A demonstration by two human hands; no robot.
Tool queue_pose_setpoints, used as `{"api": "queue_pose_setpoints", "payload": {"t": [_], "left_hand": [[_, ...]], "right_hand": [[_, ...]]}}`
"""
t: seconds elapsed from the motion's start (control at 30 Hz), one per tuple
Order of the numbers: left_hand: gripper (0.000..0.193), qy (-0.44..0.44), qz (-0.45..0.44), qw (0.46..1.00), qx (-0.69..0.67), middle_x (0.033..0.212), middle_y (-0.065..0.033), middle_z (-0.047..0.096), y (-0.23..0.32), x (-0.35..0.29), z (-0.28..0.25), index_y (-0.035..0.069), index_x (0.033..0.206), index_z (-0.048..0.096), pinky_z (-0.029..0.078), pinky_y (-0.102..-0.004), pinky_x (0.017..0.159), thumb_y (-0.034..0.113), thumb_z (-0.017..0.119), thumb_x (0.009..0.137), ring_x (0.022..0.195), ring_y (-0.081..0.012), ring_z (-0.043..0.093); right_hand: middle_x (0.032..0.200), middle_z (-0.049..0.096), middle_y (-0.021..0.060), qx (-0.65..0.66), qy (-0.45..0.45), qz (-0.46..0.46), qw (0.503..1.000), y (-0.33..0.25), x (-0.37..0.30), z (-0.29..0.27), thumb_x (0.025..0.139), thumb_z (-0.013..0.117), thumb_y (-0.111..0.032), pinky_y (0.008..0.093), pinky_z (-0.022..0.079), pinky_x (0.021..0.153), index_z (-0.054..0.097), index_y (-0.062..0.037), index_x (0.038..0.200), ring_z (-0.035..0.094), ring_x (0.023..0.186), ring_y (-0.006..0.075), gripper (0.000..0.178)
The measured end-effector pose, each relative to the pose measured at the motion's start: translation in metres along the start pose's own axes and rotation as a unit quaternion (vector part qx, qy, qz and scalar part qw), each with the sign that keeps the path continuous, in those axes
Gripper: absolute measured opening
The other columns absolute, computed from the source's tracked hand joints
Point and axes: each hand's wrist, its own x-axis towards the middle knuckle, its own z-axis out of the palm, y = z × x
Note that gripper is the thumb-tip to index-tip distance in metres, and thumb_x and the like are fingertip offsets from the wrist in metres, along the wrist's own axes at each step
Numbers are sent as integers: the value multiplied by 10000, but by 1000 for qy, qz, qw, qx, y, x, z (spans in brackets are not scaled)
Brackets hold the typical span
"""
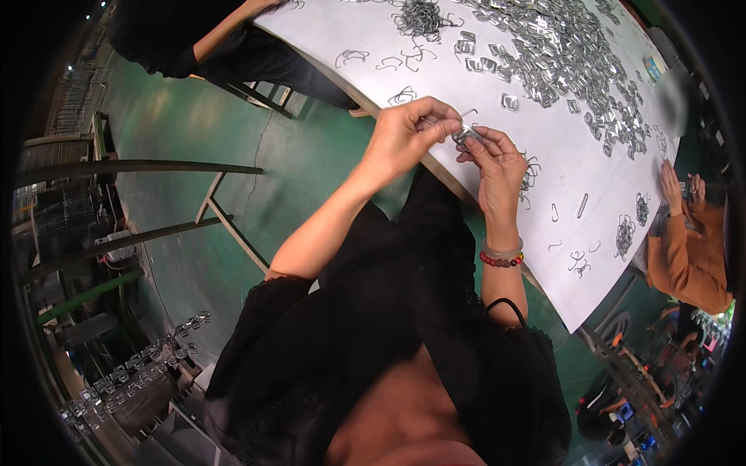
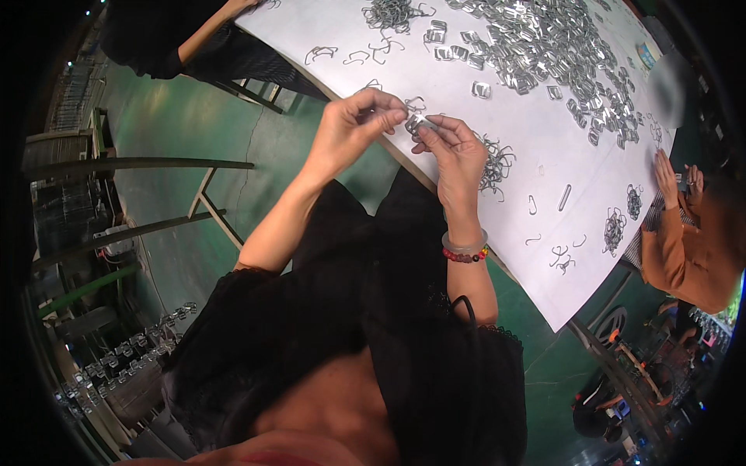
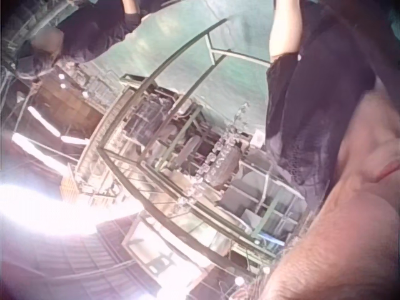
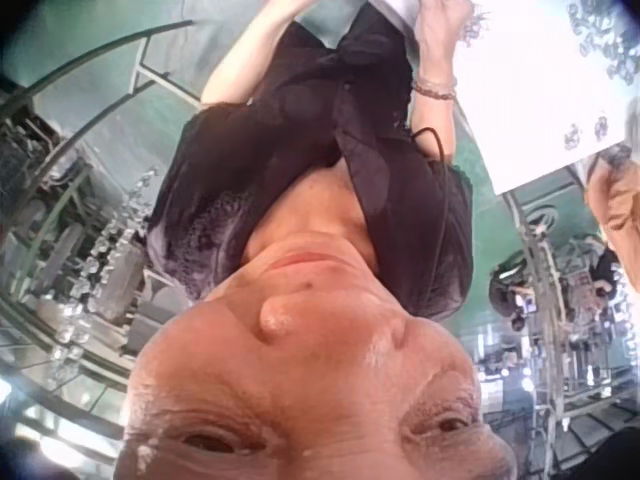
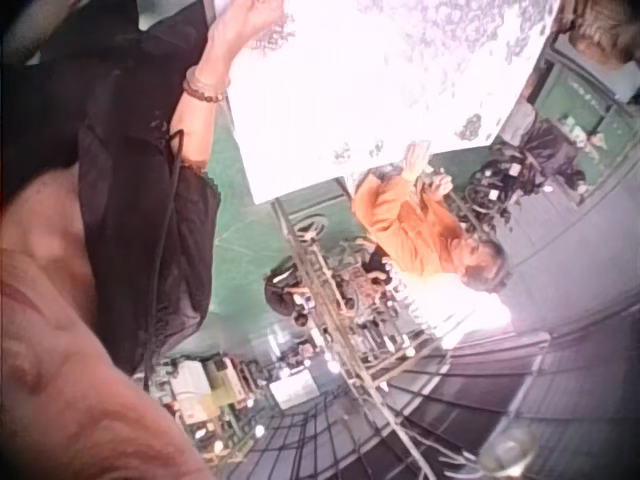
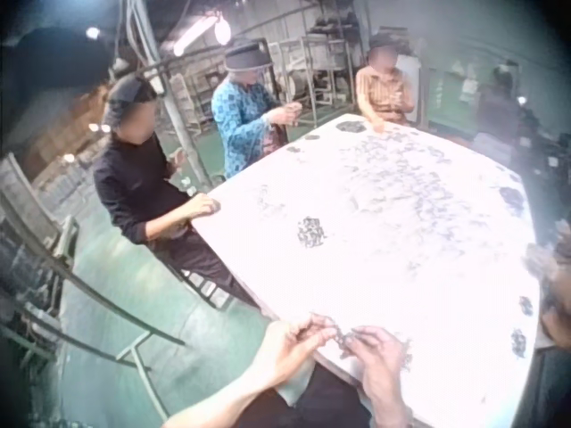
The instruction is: The person picks small metal clips and rectangular pieces from a table and links them together by hand. They repeatedly reach for parts, connect them into a chain, and place the assembled chain onto a nearby metal rack.
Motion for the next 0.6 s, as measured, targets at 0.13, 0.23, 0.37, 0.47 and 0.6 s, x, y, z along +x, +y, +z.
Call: {"api": "queue_pose_setpoints", "payload": {"t": [0.13,0.23,0.37,0.47,0.6], "left_hand": [[121,67,131,981,128,953,-60,657,-8,-26,5,19,925,661,485,-262,684,39,685,809,793,-136,598],[144,103,156,973,134,996,-89,645,-7,-35,11,16,933,656,489,-275,682,20,687,792,802,-160,605],[113,81,134,981,114,980,-99,648,0,-37,14,-18,922,631,503,-281,740,4,659,815,842,-174,624],[105,114,119,984,69,932,-91,651,-8,-38,17,-4,910,617,480,-301,697,6,649,810,833,-225,614],[88,118,104,988,-12,957,-104,654,-10,-39,21,-25,945,576,482,-278,753,30,600,880,814,-154,603]], "right_hand": [[887,659,147,-22,-14,-41,999,1,-15,14,819,648,40,241,529,633,588,79,996,641,729,159,191],[880,661,131,-55,-17,-65,996,-6,-26,18,813,662,21,238,524,635,607,81,983,629,712,135,188],[863,664,118,-61,-16,-83,995,-14,-30,15,811,668,-1,245,528,644,628,73,960,624,712,122,171],[866,632,85,-110,-22,-125,986,-13,-33,20,813,655,18,246,552,632,647,53,937,628,719,125,130],[864,614,79,-264,-22,-223,938,-23,-34,26,785,668,33,243,568,649,666,19,931,642,765,136,146]]}}
